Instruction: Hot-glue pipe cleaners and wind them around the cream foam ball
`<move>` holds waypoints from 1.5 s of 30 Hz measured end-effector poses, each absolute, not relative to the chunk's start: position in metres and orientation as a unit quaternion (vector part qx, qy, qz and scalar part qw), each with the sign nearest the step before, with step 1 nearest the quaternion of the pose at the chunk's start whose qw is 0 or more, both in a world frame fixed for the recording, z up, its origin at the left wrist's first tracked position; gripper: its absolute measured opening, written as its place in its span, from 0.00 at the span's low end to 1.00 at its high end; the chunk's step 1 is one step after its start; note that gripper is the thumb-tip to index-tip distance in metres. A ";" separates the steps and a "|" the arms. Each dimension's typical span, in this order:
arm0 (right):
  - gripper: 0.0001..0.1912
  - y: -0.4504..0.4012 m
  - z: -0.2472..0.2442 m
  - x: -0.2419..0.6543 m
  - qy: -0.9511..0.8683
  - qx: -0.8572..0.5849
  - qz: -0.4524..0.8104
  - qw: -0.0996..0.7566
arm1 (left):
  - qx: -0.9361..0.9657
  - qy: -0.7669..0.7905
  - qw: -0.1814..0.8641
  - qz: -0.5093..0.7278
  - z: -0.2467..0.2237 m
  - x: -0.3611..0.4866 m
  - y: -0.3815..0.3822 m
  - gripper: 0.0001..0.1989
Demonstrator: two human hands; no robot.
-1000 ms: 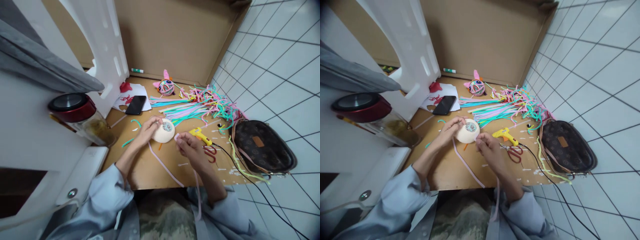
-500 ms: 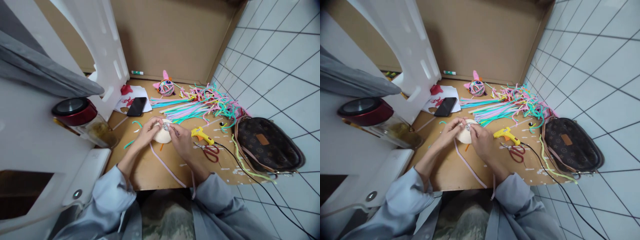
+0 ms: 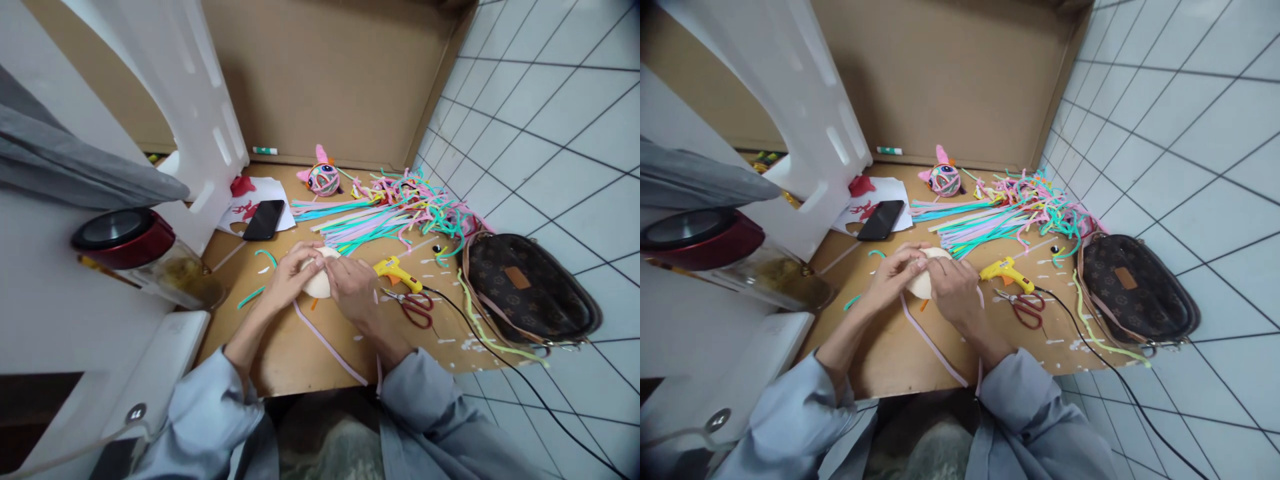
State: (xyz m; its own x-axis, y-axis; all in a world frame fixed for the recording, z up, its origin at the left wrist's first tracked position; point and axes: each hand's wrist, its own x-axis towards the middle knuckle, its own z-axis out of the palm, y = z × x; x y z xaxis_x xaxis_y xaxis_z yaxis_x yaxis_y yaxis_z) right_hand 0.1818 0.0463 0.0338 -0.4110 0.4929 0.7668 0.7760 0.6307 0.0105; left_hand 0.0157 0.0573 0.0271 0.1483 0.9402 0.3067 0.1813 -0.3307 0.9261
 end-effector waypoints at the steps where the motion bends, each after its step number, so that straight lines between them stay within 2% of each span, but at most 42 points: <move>1: 0.16 0.047 0.034 0.182 -0.820 -0.385 -0.184 0.381 | 0.647 0.432 0.394 0.489 0.027 0.015 0.058 0.18; 9: 0.19 0.052 0.031 0.178 -0.816 -0.405 -0.101 0.399 | 0.628 0.426 0.436 0.484 0.027 0.010 0.062 0.18; 17: 0.15 0.048 0.032 0.182 -0.805 -0.411 -0.035 0.425 | 0.610 0.434 0.446 0.490 0.026 0.010 0.062 0.19; 27: 0.13 0.042 0.026 0.190 -0.787 -0.421 -0.050 0.449 | 0.616 0.433 0.438 0.491 0.023 0.010 0.063 0.22; 36: 0.12 0.045 0.021 0.193 -0.715 -0.458 0.002 0.527 | 0.613 0.445 0.441 0.482 0.027 0.009 0.060 0.14; 45: 0.11 0.043 0.020 0.193 -0.708 -0.467 0.005 0.529 | 0.593 0.435 0.465 0.492 0.024 0.011 0.061 0.18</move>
State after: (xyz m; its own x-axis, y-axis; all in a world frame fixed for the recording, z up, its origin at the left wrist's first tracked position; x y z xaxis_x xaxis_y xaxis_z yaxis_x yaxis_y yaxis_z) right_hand 0.1935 0.0433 0.0196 -0.0033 0.6669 0.7451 0.6562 0.5637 -0.5016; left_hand 0.0106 0.0605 0.0242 0.1361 0.9745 0.1785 0.0577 -0.1876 0.9805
